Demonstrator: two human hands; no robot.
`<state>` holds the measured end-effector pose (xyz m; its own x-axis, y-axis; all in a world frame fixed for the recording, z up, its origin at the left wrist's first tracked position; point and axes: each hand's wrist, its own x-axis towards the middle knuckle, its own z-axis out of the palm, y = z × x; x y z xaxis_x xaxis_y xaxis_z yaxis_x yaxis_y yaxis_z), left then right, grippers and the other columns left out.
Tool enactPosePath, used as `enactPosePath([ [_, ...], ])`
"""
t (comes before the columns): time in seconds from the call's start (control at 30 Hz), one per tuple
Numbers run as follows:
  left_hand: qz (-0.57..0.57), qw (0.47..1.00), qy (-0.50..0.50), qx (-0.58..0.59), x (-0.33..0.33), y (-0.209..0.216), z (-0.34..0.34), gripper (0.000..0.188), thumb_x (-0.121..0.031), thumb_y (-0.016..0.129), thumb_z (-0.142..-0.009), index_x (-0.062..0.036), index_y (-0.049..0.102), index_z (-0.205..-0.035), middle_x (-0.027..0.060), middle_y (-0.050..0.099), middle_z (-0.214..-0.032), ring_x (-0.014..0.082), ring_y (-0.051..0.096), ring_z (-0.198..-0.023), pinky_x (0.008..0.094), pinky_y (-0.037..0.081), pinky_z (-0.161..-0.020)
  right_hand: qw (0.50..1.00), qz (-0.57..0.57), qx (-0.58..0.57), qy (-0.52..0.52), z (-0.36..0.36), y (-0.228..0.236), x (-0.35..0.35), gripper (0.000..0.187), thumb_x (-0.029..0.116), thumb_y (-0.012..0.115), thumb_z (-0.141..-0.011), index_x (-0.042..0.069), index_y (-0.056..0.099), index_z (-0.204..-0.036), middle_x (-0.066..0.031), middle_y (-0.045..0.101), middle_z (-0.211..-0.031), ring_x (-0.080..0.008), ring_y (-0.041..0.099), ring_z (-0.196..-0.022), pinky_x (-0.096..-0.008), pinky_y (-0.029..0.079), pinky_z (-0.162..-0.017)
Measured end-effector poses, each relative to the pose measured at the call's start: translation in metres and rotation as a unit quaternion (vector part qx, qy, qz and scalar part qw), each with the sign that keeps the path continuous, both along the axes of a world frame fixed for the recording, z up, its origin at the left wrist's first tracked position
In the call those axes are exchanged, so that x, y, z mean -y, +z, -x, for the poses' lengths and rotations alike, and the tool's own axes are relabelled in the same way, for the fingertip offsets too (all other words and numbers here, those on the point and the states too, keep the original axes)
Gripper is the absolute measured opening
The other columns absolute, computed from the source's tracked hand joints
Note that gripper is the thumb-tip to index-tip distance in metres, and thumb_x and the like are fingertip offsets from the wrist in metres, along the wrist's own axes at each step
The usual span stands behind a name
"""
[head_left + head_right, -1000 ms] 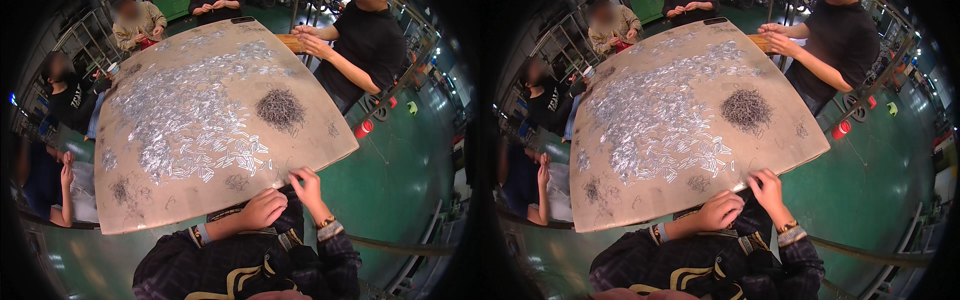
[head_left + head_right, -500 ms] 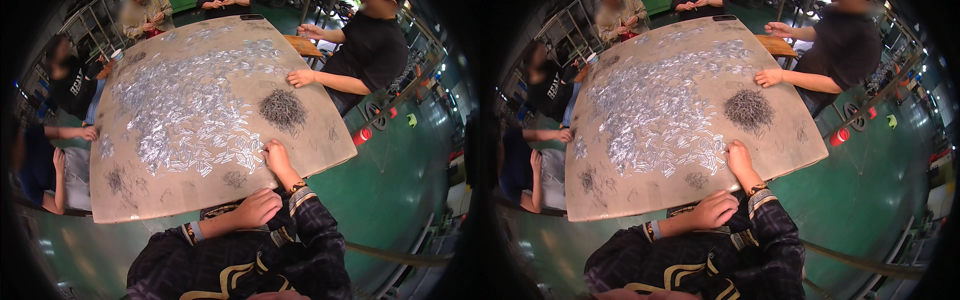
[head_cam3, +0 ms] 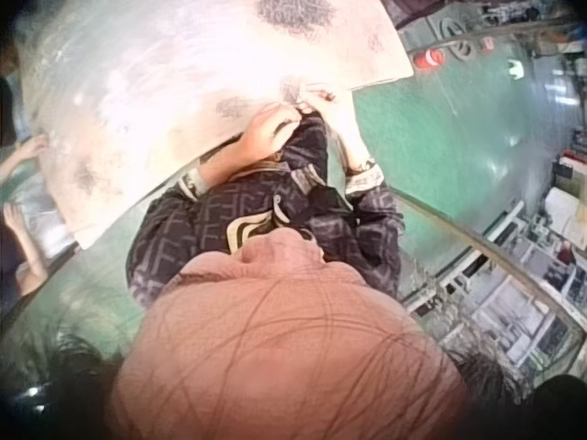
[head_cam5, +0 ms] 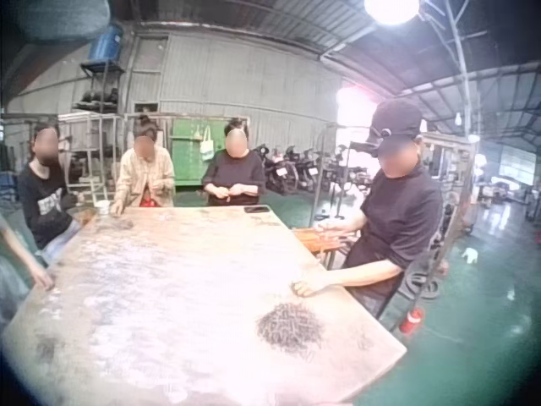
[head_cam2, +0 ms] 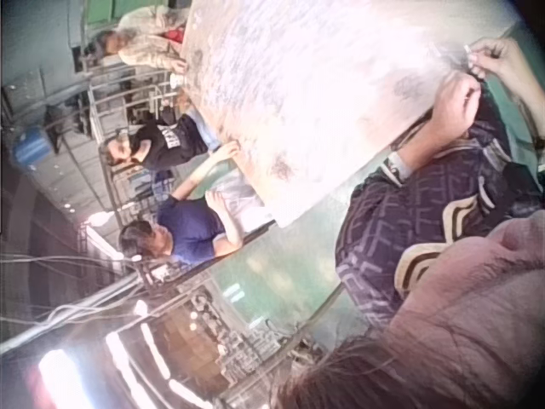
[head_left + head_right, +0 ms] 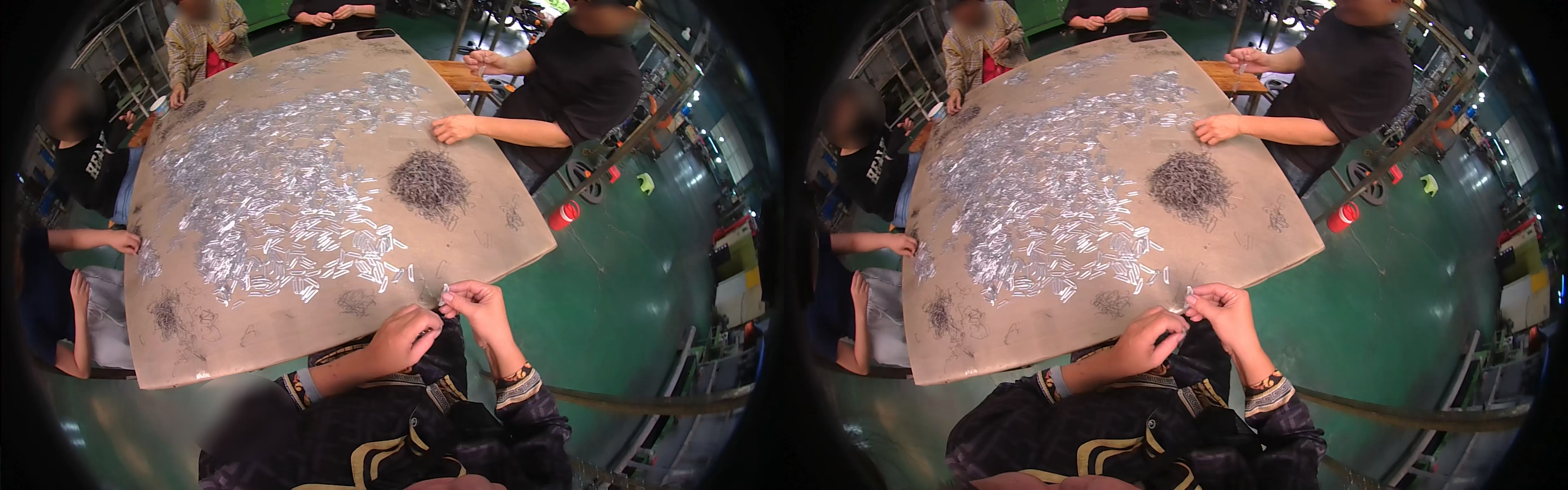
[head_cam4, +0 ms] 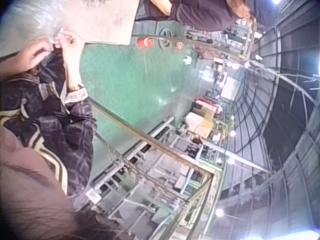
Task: The person sits at a table with others and repeatedly picks up small white plastic pieces and dark wire-like items, then joins them together by hand. The assembled units are placed back on the table surface.
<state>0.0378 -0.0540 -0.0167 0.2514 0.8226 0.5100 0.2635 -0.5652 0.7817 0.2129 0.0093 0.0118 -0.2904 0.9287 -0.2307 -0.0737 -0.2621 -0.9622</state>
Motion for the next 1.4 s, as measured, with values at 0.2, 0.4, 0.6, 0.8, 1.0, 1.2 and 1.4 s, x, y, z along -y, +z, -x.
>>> enactPosePath([
  [0.2, 0.049, 0.998, 0.037, 0.033, -0.002, 0.000, -0.007, 0.014, -0.001, 0.067, -0.080, -0.0033, 0.056, -0.089, 0.0110, 0.061, -0.081, 0.0281, 0.060, -0.074, 0.0368, 0.048, -0.066, 0.997, -0.069, 0.018, -0.042, 0.001, 0.002, 0.029, 0.010, 0.001, 0.071, -0.084, -0.005, 0.068, -0.092, -0.0063, 0.071, -0.081, -0.0081, 0.065, -0.072, -0.0213, 0.052, -0.066],
  [0.4, 0.087, 0.993, 0.055, 0.055, 0.004, -0.007, -0.010, 0.011, -0.001, 0.069, -0.082, -0.0018, 0.059, -0.087, 0.0076, 0.062, -0.080, 0.0168, 0.061, -0.070, 0.0286, 0.049, -0.064, 0.990, -0.096, 0.091, -0.047, 0.003, 0.001, 0.038, 0.011, 0.003, 0.072, -0.083, -0.005, 0.069, -0.090, -0.0070, 0.071, -0.082, -0.0086, 0.065, -0.072, -0.0218, 0.051, -0.066],
  [0.6, 0.110, 0.990, 0.056, 0.065, 0.007, -0.012, -0.013, 0.011, -0.003, 0.069, -0.084, -0.0026, 0.060, -0.090, 0.0059, 0.061, -0.079, 0.0140, 0.058, -0.069, 0.0273, 0.048, -0.063, 0.986, -0.130, 0.079, -0.065, 0.004, -0.003, 0.040, 0.008, -0.001, 0.073, -0.081, -0.005, 0.070, -0.086, -0.0041, 0.065, -0.082, -0.0077, 0.062, -0.070, -0.0204, 0.049, -0.062],
  [0.8, 0.171, 0.982, 0.054, 0.059, 0.008, -0.021, -0.013, 0.008, -0.003, 0.066, -0.086, -0.0021, 0.059, -0.091, 0.0033, 0.061, -0.080, 0.0090, 0.055, -0.072, 0.0263, 0.047, -0.064, 0.973, -0.142, 0.176, -0.050, -0.001, -0.014, 0.040, 0.007, 0.000, 0.073, -0.081, -0.005, 0.071, -0.087, -0.0037, 0.066, -0.075, -0.0070, 0.061, -0.068, -0.0207, 0.048, -0.061],
  [1.0, 0.193, 0.979, 0.028, 0.059, 0.005, -0.013, -0.010, 0.008, 0.000, 0.067, -0.084, -0.0020, 0.062, -0.090, 0.0040, 0.065, -0.081, 0.0083, 0.059, -0.073, 0.0247, 0.049, -0.068, 0.985, -0.126, 0.067, -0.093, 0.003, -0.004, 0.044, 0.012, 0.004, 0.075, -0.077, -0.003, 0.070, -0.086, -0.0072, 0.065, -0.073, -0.0087, 0.061, -0.067, -0.0226, 0.049, -0.061],
  [1.2, 0.075, 0.992, 0.070, -0.079, -0.042, -0.013, 0.035, 0.027, -0.009, 0.061, -0.089, -0.0036, 0.061, -0.115, 0.0178, 0.067, -0.098, 0.0322, 0.067, -0.089, 0.0392, 0.052, -0.077, 0.941, -0.265, 0.184, -0.101, -0.009, 0.004, 0.046, 0.008, 0.001, 0.074, -0.077, -0.002, 0.070, -0.082, -0.0058, 0.062, -0.070, -0.0108, 0.058, -0.063, -0.0237, 0.046, -0.059],
  [1.4, 0.137, 0.873, 0.300, -0.359, -0.193, -0.069, 0.121, 0.058, -0.034, 0.048, -0.096, -0.0014, 0.036, -0.143, 0.0209, 0.030, -0.150, 0.0362, 0.026, -0.140, 0.0487, 0.022, -0.114, 0.940, -0.270, 0.181, -0.106, -0.012, 0.010, 0.048, 0.007, 0.002, 0.074, -0.077, -0.002, 0.069, -0.080, -0.0066, 0.061, -0.070, -0.0139, 0.057, -0.066, -0.0255, 0.044, -0.062],
])
